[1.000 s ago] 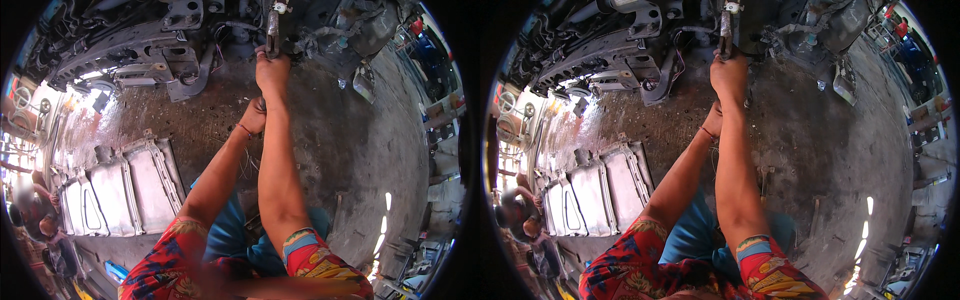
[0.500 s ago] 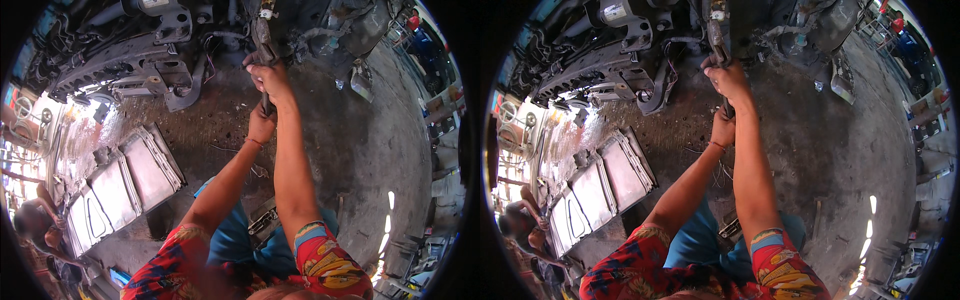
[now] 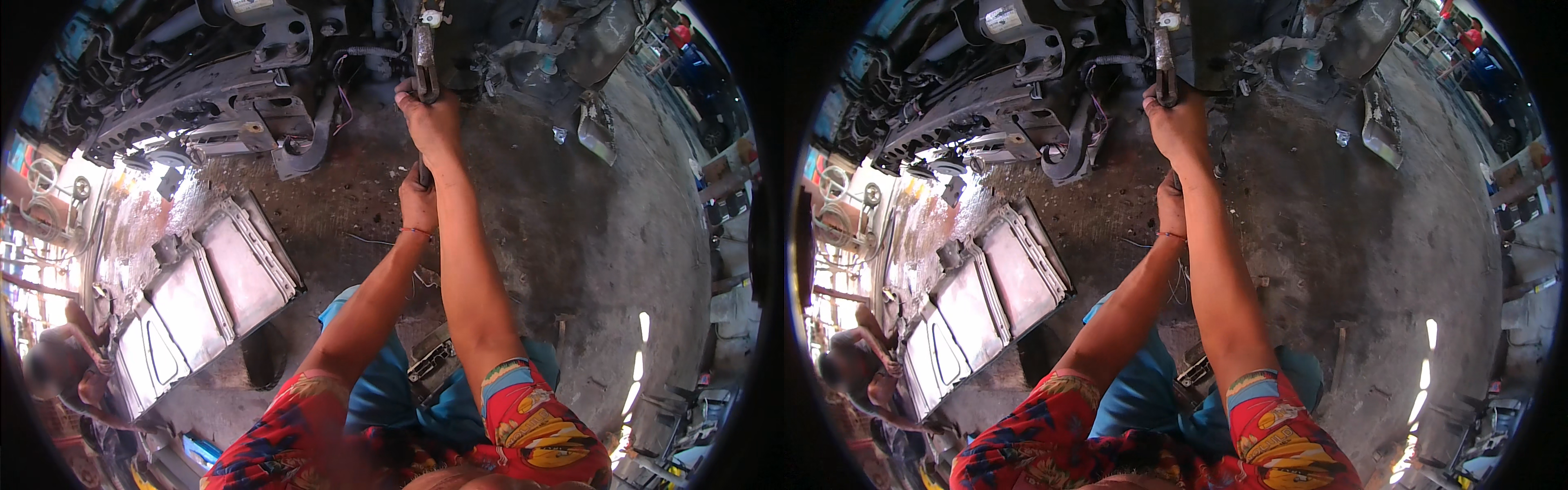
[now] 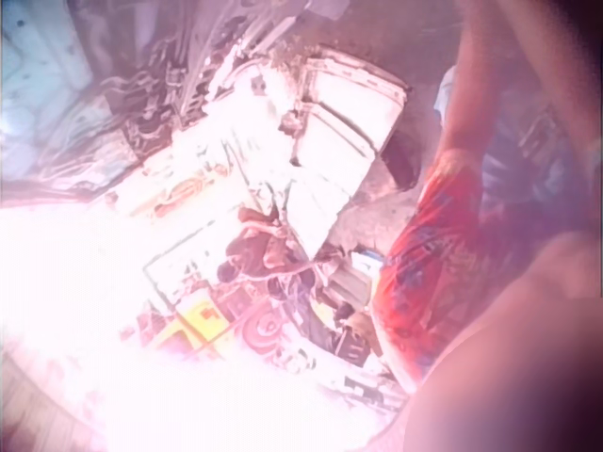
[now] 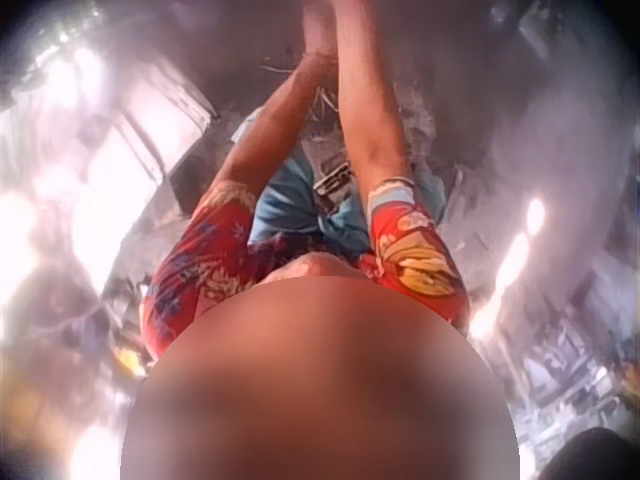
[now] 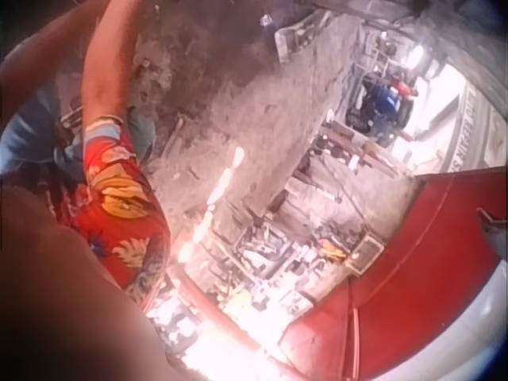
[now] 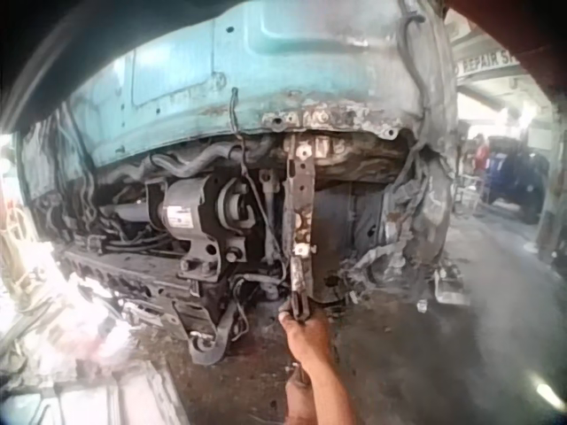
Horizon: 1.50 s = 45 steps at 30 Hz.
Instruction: The person is working on the undercarriage of a vehicle, using a hammer and wrench to loosen and remove parts. They are sitting on the floor and manipulating various components of the vehicle's undercarriage.
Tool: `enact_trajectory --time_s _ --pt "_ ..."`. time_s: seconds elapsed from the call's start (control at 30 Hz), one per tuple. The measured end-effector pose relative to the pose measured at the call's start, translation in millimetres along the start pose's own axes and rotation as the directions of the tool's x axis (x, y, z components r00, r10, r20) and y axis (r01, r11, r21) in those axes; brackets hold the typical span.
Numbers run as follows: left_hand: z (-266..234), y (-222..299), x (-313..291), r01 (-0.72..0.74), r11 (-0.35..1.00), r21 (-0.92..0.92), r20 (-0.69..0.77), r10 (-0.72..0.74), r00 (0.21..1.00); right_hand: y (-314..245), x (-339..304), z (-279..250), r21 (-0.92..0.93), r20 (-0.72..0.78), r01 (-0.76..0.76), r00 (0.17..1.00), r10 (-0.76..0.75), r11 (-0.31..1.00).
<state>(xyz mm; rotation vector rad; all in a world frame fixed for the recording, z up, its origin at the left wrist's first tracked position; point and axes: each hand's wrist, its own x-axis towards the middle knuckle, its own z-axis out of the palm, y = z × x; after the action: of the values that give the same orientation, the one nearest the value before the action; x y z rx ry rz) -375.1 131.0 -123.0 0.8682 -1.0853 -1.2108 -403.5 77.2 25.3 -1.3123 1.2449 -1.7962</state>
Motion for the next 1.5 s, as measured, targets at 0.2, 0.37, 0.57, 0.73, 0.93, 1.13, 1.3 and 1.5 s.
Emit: enact_trajectory --time_s 0.2,0.37,0.57,0.73,0.93,1.13,1.3,1.5 --pt "-38 8 8 0.0 1.0 -0.009 0.379 0.004 0.925 15 -5 12 -0.148 -0.12 0.052 0.99 -0.07 0.988" --pt "-62 14 16 0.034 0.998 -0.052 0.558 0.001 0.83 12 -10 23 -0.241 -0.215 0.038 0.972 -0.091 0.97" --pt "-79 24 30 -0.037 0.997 0.074 0.578 -0.013 0.816 16 -6 36 -0.225 -0.316 0.057 0.94 -0.128 0.973" --pt "-45 -12 22 -0.019 1.0 -0.004 0.382 0.019 0.924 19 3 8 0.044 -0.07 -0.098 0.992 0.101 0.994" --pt "1 -44 -15 -0.013 1.0 -0.021 0.381 0.02 0.925 25 -26 -44 -0.145 0.005 -0.139 0.99 0.141 0.98" --pt "61 -43 -83 -0.092 0.996 0.005 0.436 0.08 0.896 -17 -61 -95 -0.516 0.049 0.002 0.998 0.027 0.856" --pt "146 -22 -65 0.069 0.962 -0.264 0.519 0.081 0.851 -96 -35 -118 -0.732 0.075 0.08 0.997 -0.036 0.676" --pt "181 79 9 -0.432 0.901 -0.044 0.686 0.342 0.642 -165 31 -128 -0.805 0.139 0.216 0.974 -0.178 0.553"
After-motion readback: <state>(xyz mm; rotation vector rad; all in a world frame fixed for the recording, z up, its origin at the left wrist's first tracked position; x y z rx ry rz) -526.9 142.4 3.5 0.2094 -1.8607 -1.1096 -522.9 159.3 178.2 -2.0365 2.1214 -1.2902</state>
